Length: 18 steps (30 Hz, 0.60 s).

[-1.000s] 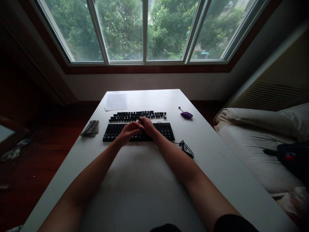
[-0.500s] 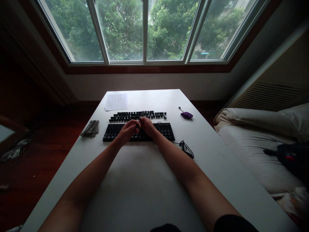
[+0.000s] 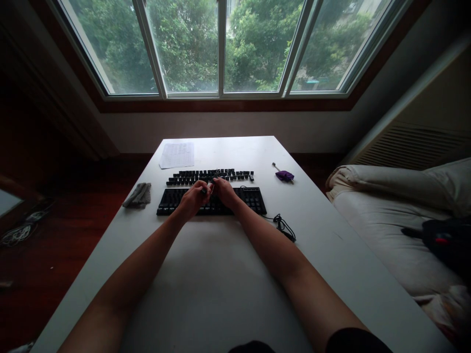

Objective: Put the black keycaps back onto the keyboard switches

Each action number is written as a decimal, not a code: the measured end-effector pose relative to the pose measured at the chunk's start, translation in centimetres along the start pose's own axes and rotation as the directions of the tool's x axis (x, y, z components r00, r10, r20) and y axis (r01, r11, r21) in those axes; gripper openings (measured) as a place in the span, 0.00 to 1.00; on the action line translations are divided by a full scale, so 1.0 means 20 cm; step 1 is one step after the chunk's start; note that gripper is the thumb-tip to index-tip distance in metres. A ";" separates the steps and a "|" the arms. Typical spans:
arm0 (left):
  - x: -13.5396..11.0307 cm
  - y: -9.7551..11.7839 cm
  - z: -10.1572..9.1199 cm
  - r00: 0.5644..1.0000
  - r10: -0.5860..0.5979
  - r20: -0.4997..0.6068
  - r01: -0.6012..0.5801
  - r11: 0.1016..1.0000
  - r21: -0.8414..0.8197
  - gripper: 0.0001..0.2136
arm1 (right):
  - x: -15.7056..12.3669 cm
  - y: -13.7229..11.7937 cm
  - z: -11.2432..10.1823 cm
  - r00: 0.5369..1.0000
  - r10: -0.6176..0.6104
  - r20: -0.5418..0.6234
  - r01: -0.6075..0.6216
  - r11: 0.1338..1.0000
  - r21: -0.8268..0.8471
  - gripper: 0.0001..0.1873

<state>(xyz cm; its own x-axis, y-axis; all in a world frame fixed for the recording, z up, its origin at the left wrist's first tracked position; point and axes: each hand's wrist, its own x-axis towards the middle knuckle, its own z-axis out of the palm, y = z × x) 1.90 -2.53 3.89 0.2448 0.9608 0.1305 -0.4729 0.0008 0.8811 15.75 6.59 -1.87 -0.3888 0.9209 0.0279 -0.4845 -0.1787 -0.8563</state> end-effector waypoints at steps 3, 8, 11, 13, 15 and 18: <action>0.01 -0.01 -0.01 1.000 0.000 -0.016 0.000 1.000 0.010 0.08 | 0.00 0.00 0.00 1.000 -0.004 -0.007 0.004 1.000 0.011 0.15; 0.04 -0.05 -0.07 0.994 0.038 -0.103 -0.033 0.998 0.052 0.12 | -0.01 -0.01 0.00 0.999 -0.032 0.027 0.032 0.999 0.005 0.14; 0.06 -0.08 -0.12 0.979 0.071 -0.194 -0.053 0.994 0.094 0.13 | -0.01 -0.01 0.00 0.999 -0.036 0.032 0.037 0.999 -0.006 0.14; 0.07 -0.09 -0.16 0.965 0.083 -0.249 -0.056 0.992 0.115 0.14 | -0.02 -0.02 0.01 0.999 -0.037 0.031 0.038 0.999 -0.021 0.13; 0.07 -0.11 -0.18 0.952 0.095 -0.291 -0.058 0.989 0.134 0.14 | -0.03 -0.02 0.01 0.999 -0.032 0.031 0.033 0.999 -0.036 0.13; 0.08 -0.12 -0.21 0.946 0.104 -0.306 -0.054 0.984 0.167 0.14 | -0.04 -0.03 0.01 0.999 -0.036 0.032 0.038 0.997 -0.065 0.12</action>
<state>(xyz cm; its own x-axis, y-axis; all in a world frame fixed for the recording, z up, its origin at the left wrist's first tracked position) -0.13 0.21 0.06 -0.0763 0.9942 0.0759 -0.3375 -0.0974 0.9363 16.09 5.89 -1.26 -0.3958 0.9152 0.0752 -0.4468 -0.1204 -0.8865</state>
